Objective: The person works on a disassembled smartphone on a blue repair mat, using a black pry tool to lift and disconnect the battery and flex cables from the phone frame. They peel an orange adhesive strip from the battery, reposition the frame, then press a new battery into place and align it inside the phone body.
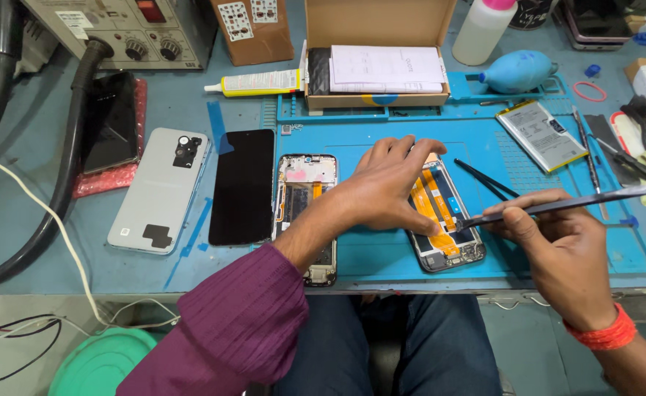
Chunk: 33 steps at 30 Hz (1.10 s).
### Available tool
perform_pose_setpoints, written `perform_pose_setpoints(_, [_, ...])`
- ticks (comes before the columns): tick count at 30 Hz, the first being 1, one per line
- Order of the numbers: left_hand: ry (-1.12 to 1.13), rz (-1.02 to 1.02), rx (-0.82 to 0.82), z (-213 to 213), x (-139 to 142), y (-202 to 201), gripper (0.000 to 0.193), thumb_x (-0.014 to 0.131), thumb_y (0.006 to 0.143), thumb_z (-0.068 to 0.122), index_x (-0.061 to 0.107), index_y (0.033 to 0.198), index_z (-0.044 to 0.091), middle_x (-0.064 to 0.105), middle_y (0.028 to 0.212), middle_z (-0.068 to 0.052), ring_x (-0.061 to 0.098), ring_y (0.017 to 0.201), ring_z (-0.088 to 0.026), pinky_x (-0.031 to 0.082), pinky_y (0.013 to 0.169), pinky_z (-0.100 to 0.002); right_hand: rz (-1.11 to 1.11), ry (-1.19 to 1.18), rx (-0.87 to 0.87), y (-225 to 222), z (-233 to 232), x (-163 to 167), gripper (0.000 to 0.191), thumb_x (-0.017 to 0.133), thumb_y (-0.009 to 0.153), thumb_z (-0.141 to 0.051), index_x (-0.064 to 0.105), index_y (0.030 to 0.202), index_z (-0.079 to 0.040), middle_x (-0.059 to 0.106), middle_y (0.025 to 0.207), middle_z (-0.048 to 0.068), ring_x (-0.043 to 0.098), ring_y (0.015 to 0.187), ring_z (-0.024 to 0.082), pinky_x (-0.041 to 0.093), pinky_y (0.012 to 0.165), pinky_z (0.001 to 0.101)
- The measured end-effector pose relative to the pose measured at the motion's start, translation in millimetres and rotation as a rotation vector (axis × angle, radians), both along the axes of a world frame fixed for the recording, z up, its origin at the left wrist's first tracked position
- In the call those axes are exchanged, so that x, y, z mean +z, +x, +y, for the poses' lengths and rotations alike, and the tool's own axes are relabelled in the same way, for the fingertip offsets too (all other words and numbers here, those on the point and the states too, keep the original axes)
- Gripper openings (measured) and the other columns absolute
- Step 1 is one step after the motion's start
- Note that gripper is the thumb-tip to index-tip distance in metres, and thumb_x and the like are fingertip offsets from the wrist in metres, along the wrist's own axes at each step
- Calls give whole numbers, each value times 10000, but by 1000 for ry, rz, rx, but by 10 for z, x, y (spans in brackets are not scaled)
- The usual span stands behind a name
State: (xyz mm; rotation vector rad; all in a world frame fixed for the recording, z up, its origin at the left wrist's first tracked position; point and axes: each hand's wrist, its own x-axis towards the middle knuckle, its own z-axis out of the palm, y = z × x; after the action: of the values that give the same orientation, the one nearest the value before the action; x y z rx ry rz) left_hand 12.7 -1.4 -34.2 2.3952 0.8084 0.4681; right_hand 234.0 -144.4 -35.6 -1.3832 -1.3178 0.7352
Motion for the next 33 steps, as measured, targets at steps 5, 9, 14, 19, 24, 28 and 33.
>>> perform_pose_setpoints(5, [54,-10,14,-33,-31,47,1161,951,536,445,339,1485,173,369,1498,-351,285,1415,-539,249,1155,-577,84,-62,16,-2,36,56,167,600,1033,-105,575,1101,45,724,1076,199,747,1002,254,626,915,380])
perform_pose_setpoints(9, [16,48,63,-79,-13,112,1198,924,510,405,307,1515,195,386,1491,-340,283,1441,-529,222,1193,-603,126,-139,19,-26,55,117,166,586,1011,-103,556,1093,39,738,1060,208,777,972,285,637,881,389])
perform_pose_setpoints(14, [-61,106,138,-147,4,223,1274,947,468,395,264,1530,223,200,1567,-381,107,1487,-553,80,1159,-695,80,-193,36,-22,62,161,178,585,1016,-125,598,1069,45,752,1035,180,785,938,272,632,852,370])
perform_pose_setpoints(19, [-19,96,152,-201,-78,215,1309,915,505,450,214,1581,195,150,1597,-397,49,1515,-566,39,1173,-696,14,-169,47,-19,54,142,182,602,1030,-140,634,1057,37,759,1005,146,753,909,207,610,827,333])
perform_pose_setpoints(24, [29,38,162,-203,-125,182,1343,910,528,519,178,1591,148,145,1613,-378,58,1525,-545,36,1197,-678,26,-154,44,-10,54,120,183,605,1023,-150,629,1058,28,755,987,128,755,897,184,619,816,323])
perform_pose_setpoints(28, [12,94,182,-213,-91,210,1348,909,525,545,174,1589,167,131,1617,-365,47,1525,-538,31,1191,-674,0,-147,54,1,50,107,185,616,1031,-142,653,1059,37,762,988,141,731,876,187,602,810,323])
perform_pose_setpoints(33, [-13,178,199,-246,-56,276,1360,919,542,539,139,1605,207,92,1606,-388,9,1509,-563,7,1157,-704,4,-138,56,-14,59,108,183,610,1029,-138,632,1074,38,764,1008,152,735,884,200,600,812,328])
